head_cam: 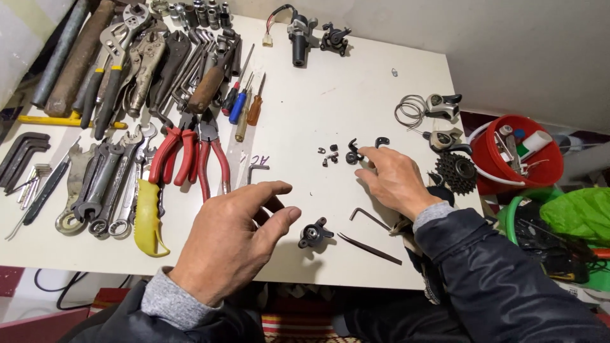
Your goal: Assembling a bicycle derailleur by joining mechanical pieces, inserting pins, and checking the mechanism's movement.
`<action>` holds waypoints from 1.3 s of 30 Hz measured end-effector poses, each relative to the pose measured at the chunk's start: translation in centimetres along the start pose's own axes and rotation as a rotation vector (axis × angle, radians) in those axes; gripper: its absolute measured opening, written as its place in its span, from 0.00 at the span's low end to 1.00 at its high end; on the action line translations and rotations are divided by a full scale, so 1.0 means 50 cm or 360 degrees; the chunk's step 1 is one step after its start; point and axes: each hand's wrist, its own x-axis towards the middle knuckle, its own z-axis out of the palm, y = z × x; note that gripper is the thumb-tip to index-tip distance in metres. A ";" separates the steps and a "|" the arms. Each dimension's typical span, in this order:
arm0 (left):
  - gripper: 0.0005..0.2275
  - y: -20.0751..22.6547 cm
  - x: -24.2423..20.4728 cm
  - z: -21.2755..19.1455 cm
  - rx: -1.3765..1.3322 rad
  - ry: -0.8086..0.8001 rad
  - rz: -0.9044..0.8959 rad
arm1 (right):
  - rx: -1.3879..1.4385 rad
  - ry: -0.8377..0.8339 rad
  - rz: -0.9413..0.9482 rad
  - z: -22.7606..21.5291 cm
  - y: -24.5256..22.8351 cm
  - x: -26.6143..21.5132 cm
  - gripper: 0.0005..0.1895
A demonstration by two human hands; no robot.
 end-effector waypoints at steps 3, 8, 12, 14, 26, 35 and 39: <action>0.14 -0.002 0.004 -0.006 -0.0055 0.0020 -0.0057 | -0.0051 0.0030 -0.0037 0.018 -0.002 0.017 0.24; 0.15 -0.013 0.012 -0.005 0.0019 -0.0048 -0.0059 | -0.0058 -0.0026 0.0034 0.039 0.000 0.041 0.23; 0.15 -0.018 0.017 -0.003 0.0043 -0.0066 -0.0042 | -0.0057 0.0110 -0.0109 0.059 0.017 0.047 0.16; 0.15 -0.017 0.021 -0.001 0.0017 -0.0069 -0.0058 | -0.0003 0.0116 -0.0122 0.048 0.009 0.041 0.16; 0.14 0.012 0.035 0.000 -0.0119 -0.0203 -0.0101 | 0.0307 0.0145 -0.0020 -0.017 -0.015 -0.016 0.16; 0.15 0.010 0.042 0.009 -0.0107 -0.0274 -0.0155 | 0.0442 -0.0020 0.0176 -0.011 -0.003 -0.029 0.16; 0.15 0.010 0.043 0.015 -0.0126 -0.0282 -0.0187 | 0.0612 -0.0098 0.0423 -0.005 0.003 -0.024 0.18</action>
